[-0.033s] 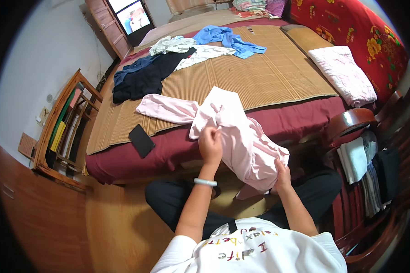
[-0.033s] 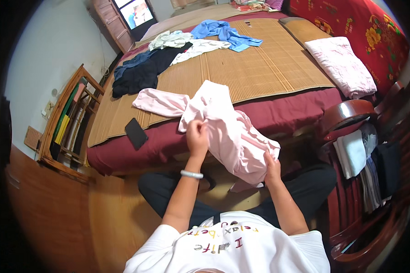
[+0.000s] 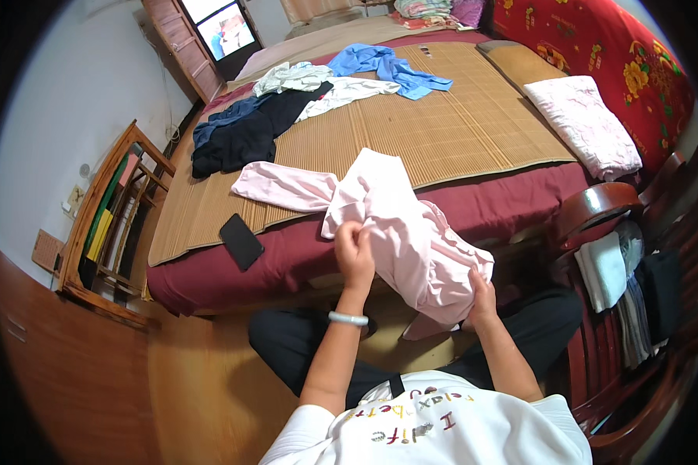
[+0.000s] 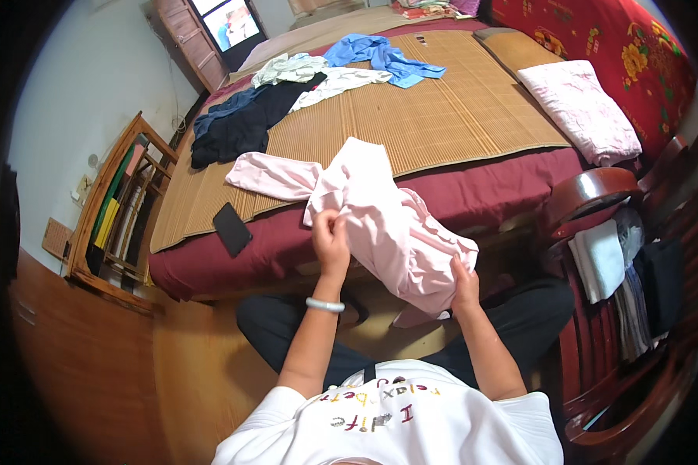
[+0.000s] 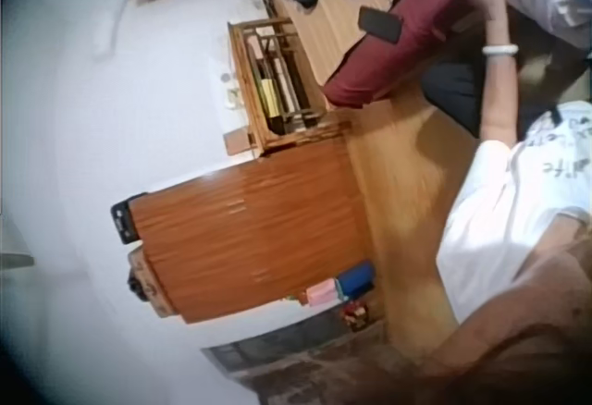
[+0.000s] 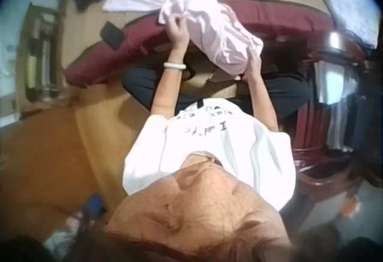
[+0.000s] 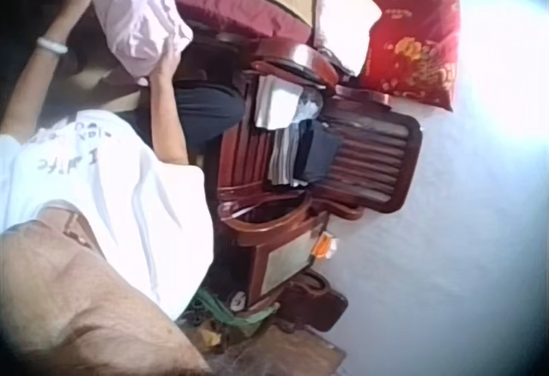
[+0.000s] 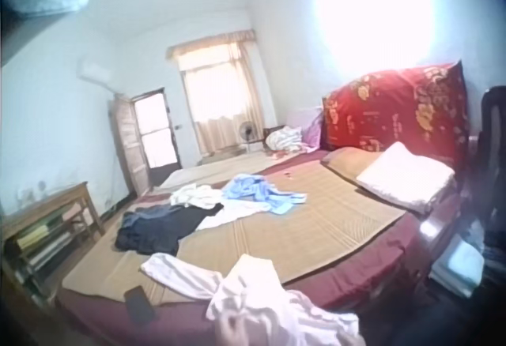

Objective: Fold a pink long-sleeved shirt on a bed.

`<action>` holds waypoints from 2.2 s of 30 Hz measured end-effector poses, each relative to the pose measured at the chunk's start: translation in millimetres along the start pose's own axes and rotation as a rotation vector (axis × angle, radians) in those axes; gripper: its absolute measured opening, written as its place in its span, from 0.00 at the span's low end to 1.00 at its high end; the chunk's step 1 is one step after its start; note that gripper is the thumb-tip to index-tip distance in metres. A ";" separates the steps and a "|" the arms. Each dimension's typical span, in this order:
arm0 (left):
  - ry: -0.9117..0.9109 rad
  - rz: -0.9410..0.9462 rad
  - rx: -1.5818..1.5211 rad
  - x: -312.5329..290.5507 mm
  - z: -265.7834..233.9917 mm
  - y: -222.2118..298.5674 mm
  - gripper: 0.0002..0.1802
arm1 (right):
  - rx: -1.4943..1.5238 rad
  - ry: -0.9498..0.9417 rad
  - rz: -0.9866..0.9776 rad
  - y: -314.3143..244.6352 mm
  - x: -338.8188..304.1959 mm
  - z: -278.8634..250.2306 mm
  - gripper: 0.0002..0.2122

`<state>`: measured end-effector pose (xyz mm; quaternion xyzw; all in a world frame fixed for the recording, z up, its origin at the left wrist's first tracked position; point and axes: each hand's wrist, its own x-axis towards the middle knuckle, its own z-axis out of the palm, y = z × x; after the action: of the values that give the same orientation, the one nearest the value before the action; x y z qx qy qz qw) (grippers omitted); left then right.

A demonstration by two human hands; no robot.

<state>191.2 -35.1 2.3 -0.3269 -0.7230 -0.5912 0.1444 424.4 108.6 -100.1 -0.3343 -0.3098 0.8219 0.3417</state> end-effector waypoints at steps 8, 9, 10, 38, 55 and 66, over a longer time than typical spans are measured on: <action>-0.590 -0.139 0.078 -145.9 -79.8 18.2 0.04 | 0.026 0.057 -0.111 -20.5 20.7 3.1 0.21; -0.770 -0.196 0.077 -159.4 -83.8 18.3 0.06 | 0.046 0.062 -0.111 -22.4 21.7 3.8 0.20; -0.947 -0.245 0.214 -168.0 -87.9 17.6 0.08 | 0.036 0.060 -0.102 -24.3 22.1 4.7 0.20; -0.549 0.191 0.266 67.9 12.4 36.3 0.13 | -0.147 -0.043 -0.251 -90.4 -35.1 -11.1 0.13; -0.209 0.225 -0.401 100.2 -104.4 187.1 0.08 | -0.720 0.289 -1.331 -261.9 -70.3 62.8 0.08; 0.097 0.401 -0.400 97.9 -153.7 219.3 0.12 | -0.558 0.233 -1.450 -300.6 -98.7 97.4 0.08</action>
<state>232.2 -132.3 267.2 -0.4567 -0.5051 -0.6968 0.2254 510.4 178.1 212.0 -0.2061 -0.6078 0.2451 0.7266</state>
